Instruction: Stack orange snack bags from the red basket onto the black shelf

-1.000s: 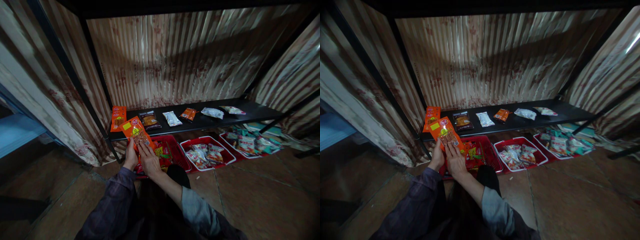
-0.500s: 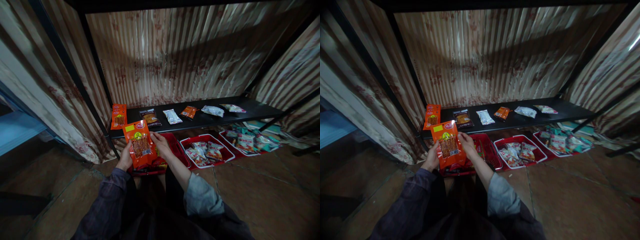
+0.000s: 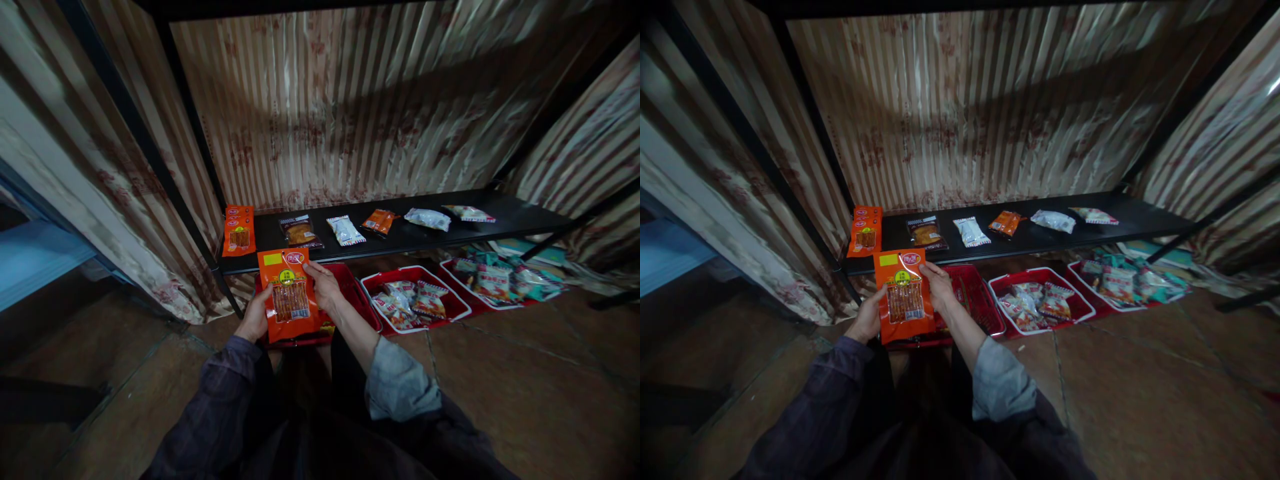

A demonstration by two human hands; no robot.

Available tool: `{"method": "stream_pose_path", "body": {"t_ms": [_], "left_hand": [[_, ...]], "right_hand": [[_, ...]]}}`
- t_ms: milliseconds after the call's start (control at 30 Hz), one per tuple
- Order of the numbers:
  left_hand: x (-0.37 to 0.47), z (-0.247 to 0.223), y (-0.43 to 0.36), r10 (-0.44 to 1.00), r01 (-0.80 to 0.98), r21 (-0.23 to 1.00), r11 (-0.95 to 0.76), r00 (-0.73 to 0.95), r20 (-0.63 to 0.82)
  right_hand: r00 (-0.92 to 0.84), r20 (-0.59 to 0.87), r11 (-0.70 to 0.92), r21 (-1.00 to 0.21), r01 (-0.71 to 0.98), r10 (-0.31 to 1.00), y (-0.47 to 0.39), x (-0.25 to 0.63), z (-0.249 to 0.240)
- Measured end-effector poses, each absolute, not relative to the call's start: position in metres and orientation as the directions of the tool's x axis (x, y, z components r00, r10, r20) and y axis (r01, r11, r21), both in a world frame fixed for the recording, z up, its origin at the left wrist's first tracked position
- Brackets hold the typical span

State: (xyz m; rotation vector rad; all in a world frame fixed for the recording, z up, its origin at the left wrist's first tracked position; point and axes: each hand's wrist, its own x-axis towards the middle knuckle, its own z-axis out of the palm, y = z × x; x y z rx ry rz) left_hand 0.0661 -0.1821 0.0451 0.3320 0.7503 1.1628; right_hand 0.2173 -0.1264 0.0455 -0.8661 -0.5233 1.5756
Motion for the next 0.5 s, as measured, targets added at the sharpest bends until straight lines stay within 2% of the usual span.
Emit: {"method": "stream_pose_path", "body": {"t_ms": [233, 400, 500], "left_hand": [[0.063, 0.042, -0.178, 0.937, -0.691, 0.636, 0.344, 0.208, -0.281], [0.059, 0.037, -0.166, 0.968, -0.709, 0.684, 0.169, -0.010, -0.250], [0.061, 0.037, -0.165, 0.956, -0.723, 0.669, 0.174, -0.040, -0.291]], "right_hand": [[0.006, -0.294, -0.221, -0.731, -0.646, 0.956, -0.126, 0.218, 0.047], [-0.030, -0.289, -0.243, -0.738, -0.629, 0.957, -0.129, 0.218, 0.048], [-0.025, -0.293, -0.242, -0.733, -0.635, 0.956, -0.131, 0.217, 0.048]]}}
